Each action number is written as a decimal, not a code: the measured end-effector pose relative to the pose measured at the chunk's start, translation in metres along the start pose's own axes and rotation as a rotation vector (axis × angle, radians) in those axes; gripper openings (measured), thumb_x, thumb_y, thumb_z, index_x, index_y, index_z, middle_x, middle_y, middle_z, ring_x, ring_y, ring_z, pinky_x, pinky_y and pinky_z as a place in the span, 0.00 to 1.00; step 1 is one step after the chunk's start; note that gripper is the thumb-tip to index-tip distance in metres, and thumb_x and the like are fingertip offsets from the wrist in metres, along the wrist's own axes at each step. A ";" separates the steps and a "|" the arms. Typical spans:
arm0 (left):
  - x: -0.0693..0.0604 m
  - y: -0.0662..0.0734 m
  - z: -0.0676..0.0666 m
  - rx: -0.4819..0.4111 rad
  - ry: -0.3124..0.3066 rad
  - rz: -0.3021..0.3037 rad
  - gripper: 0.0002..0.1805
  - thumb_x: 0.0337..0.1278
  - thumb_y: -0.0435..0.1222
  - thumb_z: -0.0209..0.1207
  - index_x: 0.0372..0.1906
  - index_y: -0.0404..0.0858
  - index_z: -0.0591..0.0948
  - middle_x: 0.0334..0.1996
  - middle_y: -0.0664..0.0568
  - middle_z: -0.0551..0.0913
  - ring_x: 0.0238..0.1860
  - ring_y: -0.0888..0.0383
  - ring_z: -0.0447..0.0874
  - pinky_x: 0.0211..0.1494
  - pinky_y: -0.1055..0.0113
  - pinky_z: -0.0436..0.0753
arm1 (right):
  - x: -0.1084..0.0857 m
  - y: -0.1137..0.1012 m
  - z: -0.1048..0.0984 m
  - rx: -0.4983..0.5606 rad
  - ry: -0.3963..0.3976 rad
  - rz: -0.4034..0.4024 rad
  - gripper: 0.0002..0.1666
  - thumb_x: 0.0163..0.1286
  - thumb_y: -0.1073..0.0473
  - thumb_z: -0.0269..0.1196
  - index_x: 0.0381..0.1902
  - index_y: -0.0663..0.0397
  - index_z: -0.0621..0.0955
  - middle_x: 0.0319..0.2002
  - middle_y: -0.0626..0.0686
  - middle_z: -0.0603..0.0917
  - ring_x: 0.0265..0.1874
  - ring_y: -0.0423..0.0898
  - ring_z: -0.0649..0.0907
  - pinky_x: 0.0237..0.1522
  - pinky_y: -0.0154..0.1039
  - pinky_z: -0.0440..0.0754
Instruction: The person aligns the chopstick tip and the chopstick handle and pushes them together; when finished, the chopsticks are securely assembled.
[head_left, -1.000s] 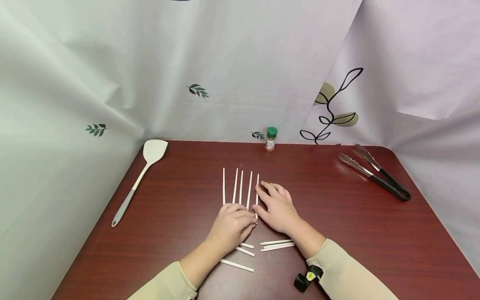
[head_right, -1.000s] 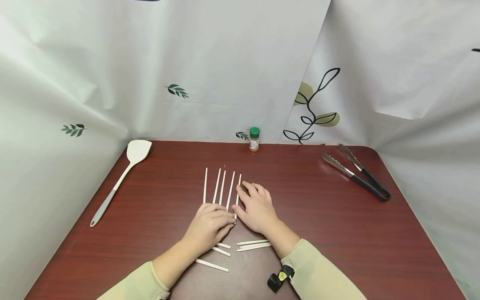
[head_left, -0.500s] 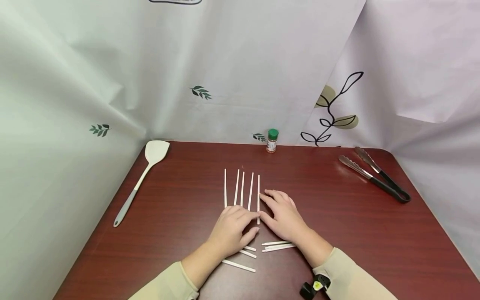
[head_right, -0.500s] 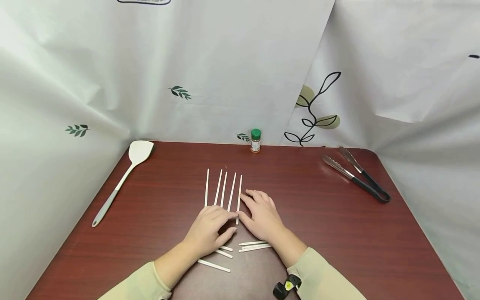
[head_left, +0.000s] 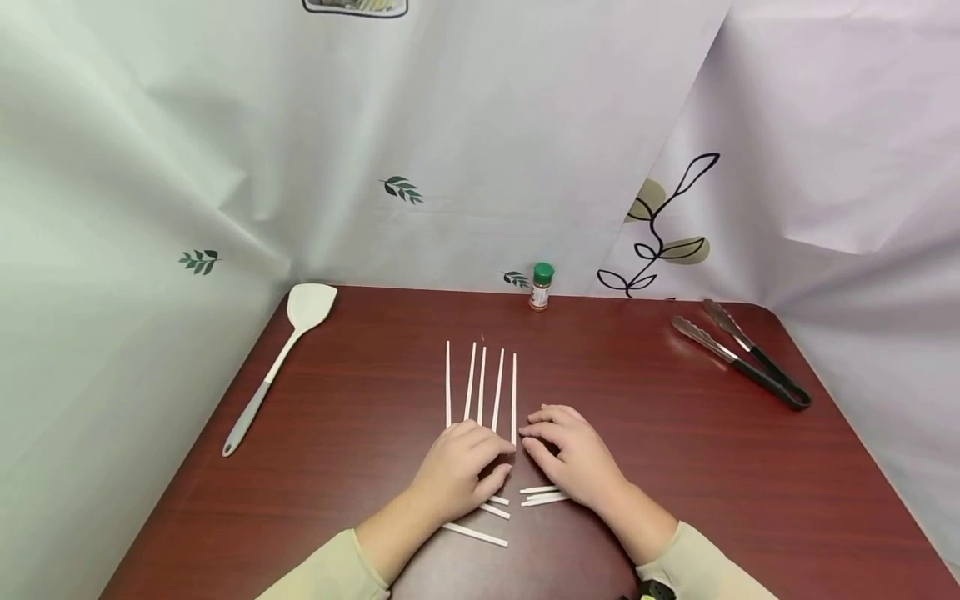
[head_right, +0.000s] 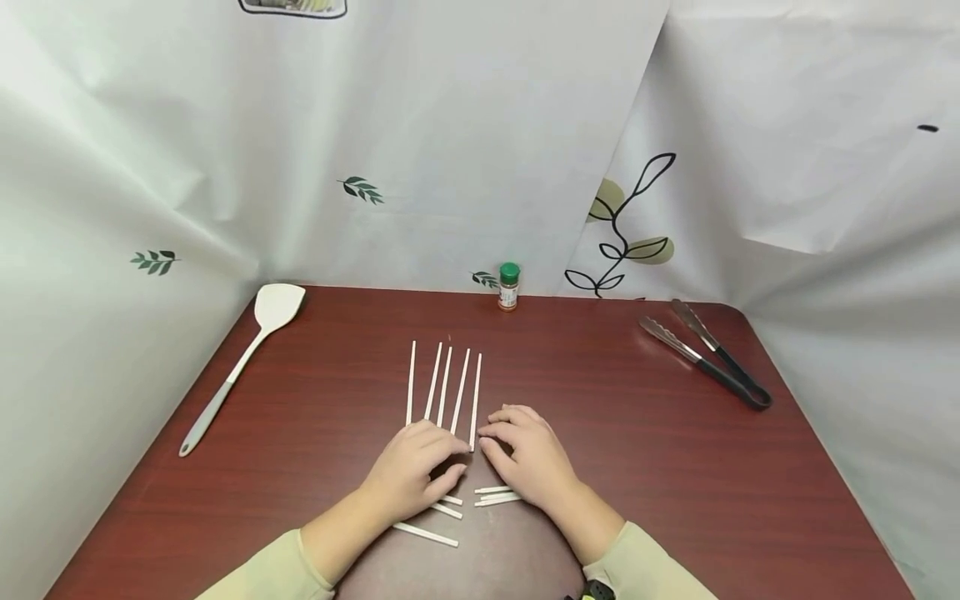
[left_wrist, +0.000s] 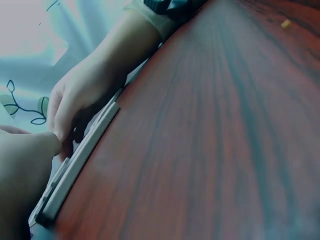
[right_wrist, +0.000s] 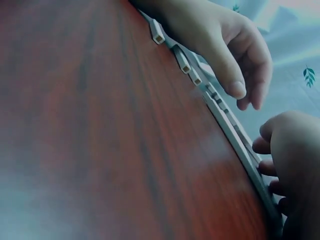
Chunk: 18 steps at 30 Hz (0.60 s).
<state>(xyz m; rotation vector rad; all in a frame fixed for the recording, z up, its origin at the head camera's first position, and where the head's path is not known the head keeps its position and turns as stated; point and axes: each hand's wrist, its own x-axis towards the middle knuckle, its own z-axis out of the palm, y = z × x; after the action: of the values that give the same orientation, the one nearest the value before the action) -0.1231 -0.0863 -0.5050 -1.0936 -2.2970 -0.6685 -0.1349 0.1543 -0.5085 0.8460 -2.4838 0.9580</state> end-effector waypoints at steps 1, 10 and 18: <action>-0.001 0.000 -0.001 -0.006 0.000 0.006 0.11 0.57 0.40 0.72 0.45 0.47 0.89 0.39 0.61 0.87 0.40 0.58 0.82 0.49 0.59 0.81 | -0.003 0.000 -0.001 0.001 -0.001 0.000 0.08 0.68 0.60 0.74 0.44 0.50 0.93 0.49 0.51 0.89 0.62 0.58 0.83 0.66 0.55 0.77; -0.018 0.000 -0.009 -0.064 -0.033 0.015 0.07 0.58 0.39 0.72 0.41 0.48 0.88 0.38 0.63 0.85 0.41 0.63 0.85 0.50 0.62 0.83 | -0.026 0.000 -0.017 0.056 -0.081 -0.090 0.10 0.61 0.56 0.78 0.41 0.36 0.93 0.55 0.46 0.87 0.64 0.58 0.81 0.65 0.58 0.73; -0.031 0.004 -0.014 -0.101 -0.113 -0.043 0.17 0.55 0.52 0.76 0.44 0.49 0.88 0.39 0.65 0.80 0.42 0.64 0.82 0.50 0.65 0.82 | -0.032 0.003 -0.021 0.079 -0.226 -0.153 0.24 0.54 0.44 0.82 0.50 0.28 0.91 0.63 0.43 0.82 0.70 0.57 0.75 0.68 0.61 0.67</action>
<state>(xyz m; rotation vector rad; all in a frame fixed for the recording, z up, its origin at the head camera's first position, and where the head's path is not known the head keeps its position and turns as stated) -0.0998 -0.1101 -0.5126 -1.1576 -2.4116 -0.7644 -0.1105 0.1842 -0.5111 1.2116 -2.5333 0.9592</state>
